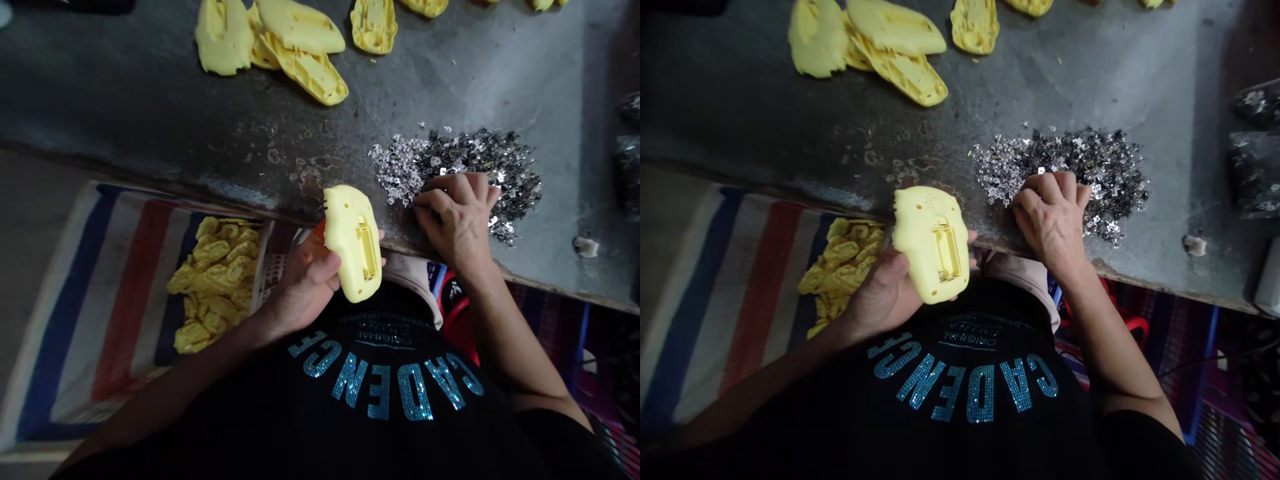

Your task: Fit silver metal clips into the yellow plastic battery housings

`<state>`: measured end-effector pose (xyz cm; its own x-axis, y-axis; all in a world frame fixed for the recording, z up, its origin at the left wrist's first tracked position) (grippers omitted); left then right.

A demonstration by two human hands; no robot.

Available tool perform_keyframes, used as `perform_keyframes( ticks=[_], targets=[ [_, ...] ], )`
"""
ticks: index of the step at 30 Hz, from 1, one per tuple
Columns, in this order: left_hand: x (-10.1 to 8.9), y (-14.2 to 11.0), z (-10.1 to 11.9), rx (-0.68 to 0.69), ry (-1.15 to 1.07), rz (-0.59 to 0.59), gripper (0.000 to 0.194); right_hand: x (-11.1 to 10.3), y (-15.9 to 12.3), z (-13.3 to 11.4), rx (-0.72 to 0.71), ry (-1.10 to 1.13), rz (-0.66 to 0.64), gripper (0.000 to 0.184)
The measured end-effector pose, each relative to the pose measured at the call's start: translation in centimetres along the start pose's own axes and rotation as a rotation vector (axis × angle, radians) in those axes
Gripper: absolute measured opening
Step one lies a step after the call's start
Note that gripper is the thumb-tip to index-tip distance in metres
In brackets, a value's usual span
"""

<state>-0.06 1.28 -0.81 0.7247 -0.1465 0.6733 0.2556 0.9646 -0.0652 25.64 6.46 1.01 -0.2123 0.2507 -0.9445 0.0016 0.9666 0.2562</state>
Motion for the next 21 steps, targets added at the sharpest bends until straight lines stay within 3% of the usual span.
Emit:
perform_keyframes(
  ticks=[7,16,21],
  targets=[
    [-0.1,0.0,-0.1,-0.004,-0.003,-0.019,0.066,-1.3,-0.2,0.3,-0.024,-0.009,-0.086,0.020],
    [-0.3,-0.4,0.1,0.021,0.012,-0.036,0.057,0.7,1.2,-0.6,-0.088,-0.029,-0.072,0.019],
    [-0.4,-0.5,0.0,0.040,0.034,-0.015,0.061,-0.1,1.6,-0.6,-0.101,-0.048,-0.079,0.016]
  ],
)
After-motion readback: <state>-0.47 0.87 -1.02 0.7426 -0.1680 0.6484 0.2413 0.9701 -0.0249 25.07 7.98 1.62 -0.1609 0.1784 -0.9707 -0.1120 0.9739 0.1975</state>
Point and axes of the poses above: each hand's wrist, its own y-axis towards the middle knuckle, its own x-axis out of the palm, z = x × y, the point moved 2 cm from there along y, towards the middle knuckle, and after that the axes turned 14 degrees about x, right-handed, at the moved point
